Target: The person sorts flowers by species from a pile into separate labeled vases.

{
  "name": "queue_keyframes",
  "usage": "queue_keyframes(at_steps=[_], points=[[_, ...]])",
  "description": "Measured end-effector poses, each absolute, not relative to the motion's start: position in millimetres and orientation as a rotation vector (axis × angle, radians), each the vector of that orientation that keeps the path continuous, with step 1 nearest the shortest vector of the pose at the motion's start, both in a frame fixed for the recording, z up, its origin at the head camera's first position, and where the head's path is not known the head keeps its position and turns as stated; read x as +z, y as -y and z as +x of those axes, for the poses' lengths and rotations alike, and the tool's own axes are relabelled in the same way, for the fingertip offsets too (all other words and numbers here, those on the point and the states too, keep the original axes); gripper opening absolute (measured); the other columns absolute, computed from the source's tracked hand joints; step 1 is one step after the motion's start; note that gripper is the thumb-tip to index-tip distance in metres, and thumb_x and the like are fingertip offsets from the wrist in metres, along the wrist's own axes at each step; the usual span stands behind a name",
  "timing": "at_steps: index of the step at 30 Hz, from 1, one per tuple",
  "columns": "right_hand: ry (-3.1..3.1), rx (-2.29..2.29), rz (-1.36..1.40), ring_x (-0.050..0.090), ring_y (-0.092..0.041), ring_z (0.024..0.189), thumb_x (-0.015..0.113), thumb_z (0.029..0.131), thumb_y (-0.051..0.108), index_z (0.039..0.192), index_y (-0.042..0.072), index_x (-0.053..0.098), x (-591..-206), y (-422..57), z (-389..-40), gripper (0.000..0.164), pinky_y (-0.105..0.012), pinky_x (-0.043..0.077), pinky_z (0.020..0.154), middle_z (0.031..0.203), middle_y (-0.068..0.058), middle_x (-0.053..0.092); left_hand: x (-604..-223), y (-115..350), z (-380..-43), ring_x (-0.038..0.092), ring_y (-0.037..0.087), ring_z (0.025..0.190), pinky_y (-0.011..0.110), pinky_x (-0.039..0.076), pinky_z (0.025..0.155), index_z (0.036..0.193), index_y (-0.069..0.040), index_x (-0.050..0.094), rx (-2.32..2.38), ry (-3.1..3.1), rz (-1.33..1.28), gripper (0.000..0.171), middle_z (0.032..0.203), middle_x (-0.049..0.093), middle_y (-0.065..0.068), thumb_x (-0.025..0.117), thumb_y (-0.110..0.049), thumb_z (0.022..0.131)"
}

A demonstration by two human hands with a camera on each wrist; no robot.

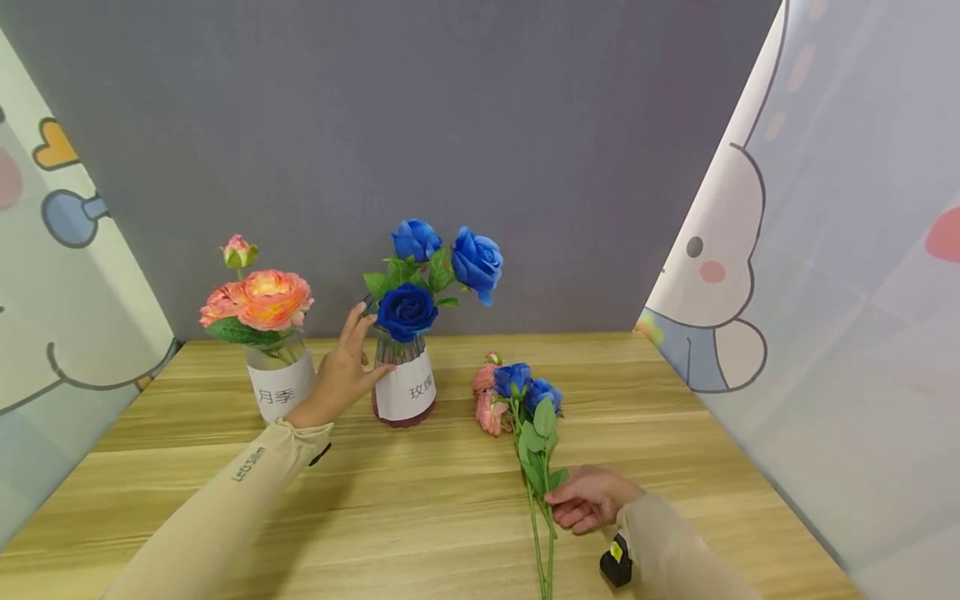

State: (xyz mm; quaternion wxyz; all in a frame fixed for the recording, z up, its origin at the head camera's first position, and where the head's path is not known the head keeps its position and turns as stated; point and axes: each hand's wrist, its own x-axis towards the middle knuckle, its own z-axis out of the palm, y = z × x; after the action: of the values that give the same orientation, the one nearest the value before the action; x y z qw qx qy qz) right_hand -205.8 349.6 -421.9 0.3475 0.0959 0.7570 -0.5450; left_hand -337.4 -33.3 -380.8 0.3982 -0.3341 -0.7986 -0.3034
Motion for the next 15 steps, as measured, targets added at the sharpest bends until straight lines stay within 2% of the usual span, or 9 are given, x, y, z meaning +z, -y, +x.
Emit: queue_keyframes(at_steps=[5,10,15], points=[[-1.992,-1.429,0.240,0.054,0.000,0.048,0.063,0.091,0.013,0.074,0.009,0.063,-424.6,-341.8,-203.5,0.017,-0.017,0.048,0.050,0.057,0.005,0.058,-381.0,34.3,-336.7,0.035,0.009,0.044,0.028,0.039,0.042,0.134,0.001,0.040,-0.774,2.033,-0.833,0.082,0.144,0.034,0.030,0.087,-0.005,0.067],[-2.036,-1.506,0.267,0.057,-0.003,0.053,0.061,0.089,0.006,0.089,0.004,0.059,-424.5,-334.2,-203.5,0.003,-0.019,0.050,0.053,0.065,0.002,0.059,-379.5,34.4,-336.1,0.040,0.013,0.044,0.029,0.040,0.043,0.133,0.001,0.041,-0.794,2.026,-0.822,0.081,0.145,0.034,0.029,0.087,-0.004,0.066],[-2.016,-1.624,0.293,0.060,-0.007,0.057,0.059,0.090,0.001,0.098,0.002,0.056,-423.8,-333.7,-202.5,0.008,-0.024,0.052,0.055,0.070,-0.001,0.059,-378.6,32.8,-335.1,0.034,0.008,0.044,0.028,0.039,0.042,0.133,0.002,0.041,-0.789,2.027,-0.831,0.080,0.144,0.035,0.030,0.087,-0.006,0.067]])
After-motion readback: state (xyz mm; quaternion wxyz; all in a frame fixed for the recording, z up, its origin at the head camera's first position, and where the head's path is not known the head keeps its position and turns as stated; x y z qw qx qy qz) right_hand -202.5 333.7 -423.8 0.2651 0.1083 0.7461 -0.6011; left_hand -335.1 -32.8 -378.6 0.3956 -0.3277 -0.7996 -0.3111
